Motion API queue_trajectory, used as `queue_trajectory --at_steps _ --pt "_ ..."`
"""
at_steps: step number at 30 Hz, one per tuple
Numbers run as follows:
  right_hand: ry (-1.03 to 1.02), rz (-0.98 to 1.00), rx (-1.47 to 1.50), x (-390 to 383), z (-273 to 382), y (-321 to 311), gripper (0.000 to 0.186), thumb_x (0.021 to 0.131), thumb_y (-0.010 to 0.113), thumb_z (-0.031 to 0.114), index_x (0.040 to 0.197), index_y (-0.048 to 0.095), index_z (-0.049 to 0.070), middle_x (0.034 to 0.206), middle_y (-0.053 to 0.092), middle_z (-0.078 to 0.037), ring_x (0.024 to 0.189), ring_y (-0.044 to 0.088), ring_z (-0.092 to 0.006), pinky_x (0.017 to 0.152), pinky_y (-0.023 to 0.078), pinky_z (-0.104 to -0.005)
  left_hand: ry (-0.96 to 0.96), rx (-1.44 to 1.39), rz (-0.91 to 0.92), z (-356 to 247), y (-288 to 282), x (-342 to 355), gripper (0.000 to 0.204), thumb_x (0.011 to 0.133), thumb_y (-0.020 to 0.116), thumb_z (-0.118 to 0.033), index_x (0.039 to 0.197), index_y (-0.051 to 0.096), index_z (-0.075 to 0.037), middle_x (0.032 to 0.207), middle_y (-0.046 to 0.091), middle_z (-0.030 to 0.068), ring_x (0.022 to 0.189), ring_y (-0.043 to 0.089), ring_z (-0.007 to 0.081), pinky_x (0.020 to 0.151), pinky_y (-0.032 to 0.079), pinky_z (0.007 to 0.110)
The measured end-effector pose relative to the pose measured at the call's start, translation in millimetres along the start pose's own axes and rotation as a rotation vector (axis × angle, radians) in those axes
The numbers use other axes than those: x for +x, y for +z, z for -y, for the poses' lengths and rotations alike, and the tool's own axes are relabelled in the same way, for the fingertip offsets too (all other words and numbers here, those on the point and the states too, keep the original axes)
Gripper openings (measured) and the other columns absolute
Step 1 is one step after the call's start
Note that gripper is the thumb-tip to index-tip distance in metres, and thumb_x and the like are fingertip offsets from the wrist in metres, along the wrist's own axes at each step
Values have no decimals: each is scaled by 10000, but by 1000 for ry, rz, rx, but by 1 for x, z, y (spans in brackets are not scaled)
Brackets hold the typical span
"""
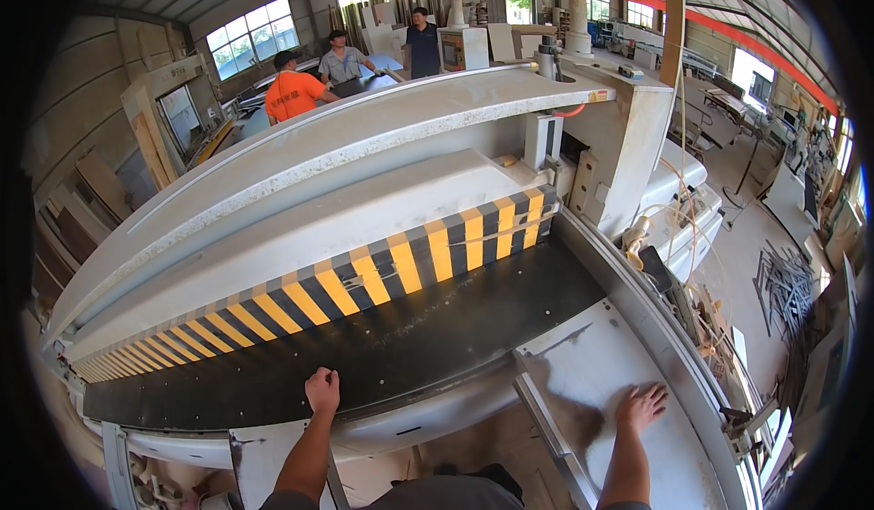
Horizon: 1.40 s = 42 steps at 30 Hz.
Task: The person processes large wood panels using an industrial machine by sliding them across the machine bed, repositioning them, and inserting them into the processing area while other workers assist with panels on the opposite side.
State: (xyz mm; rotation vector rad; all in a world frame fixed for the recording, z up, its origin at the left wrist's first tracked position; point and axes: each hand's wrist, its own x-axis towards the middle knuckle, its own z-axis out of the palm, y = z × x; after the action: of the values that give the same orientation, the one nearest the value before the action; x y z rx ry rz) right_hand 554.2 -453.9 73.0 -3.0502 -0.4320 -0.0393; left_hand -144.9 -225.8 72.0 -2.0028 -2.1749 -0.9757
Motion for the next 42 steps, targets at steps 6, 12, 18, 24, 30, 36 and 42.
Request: queue_trajectory --at_steps 6,12,18,24,30,36,42 --pt "2 13 9 0 2 -2 737 1019 442 482 1606 273 70 1676 255 -136 1551 204 -324 1246 162 -518 -8 9 3 0 0 -1 179 893 709 -240 813 628 -102 738 664 93 752 648 333 737 474 473" --pt "6 16 23 -1 2 -2 736 1017 452 471 1607 271 70 1674 262 -132 1553 200 -322 1250 152 -517 0 14 4 -3 -1 0 172 893 708 -233 818 634 -96 747 670 101 753 649 341 737 476 476" --pt "2 20 35 -4 4 -9 736 1019 454 469 1605 270 64 1674 258 -142 1551 201 -327 1250 151 -514 -8 -2 18 -3 -2 0 173 893 707 -229 814 636 -93 744 672 106 742 649 345 729 478 479" --pt "4 16 26 -5 3 -10 731 1024 447 468 1607 265 65 1674 256 -141 1551 203 -325 1251 147 -511 6 7 12 -3 -1 -1 174 895 706 -230 816 636 -92 743 670 105 743 651 340 729 478 479" --pt "6 5 12 -2 4 -3 729 1023 448 480 1608 268 83 1671 267 -133 1549 209 -323 1245 165 -518 19 14 -3 -1 -1 0 180 903 702 -240 822 635 -93 743 665 103 743 647 342 730 476 477" --pt "10 1 5 1 1 2 731 1022 451 483 1609 269 87 1669 273 -130 1546 217 -318 1245 168 -515 -67 9 26 -21 -17 -1 193 845 771 -244 895 655 -97 1017 653 112 1007 591 334 880 449 482" --pt "13 -12 -3 -1 2 1 728 1017 462 489 1604 283 98 1665 288 -123 1544 223 -313 1243 172 -517 -24 9 -59 -33 -25 -3 276 769 841 -233 969 678 -133 1269 567 73 1276 458 335 1089 346 510"
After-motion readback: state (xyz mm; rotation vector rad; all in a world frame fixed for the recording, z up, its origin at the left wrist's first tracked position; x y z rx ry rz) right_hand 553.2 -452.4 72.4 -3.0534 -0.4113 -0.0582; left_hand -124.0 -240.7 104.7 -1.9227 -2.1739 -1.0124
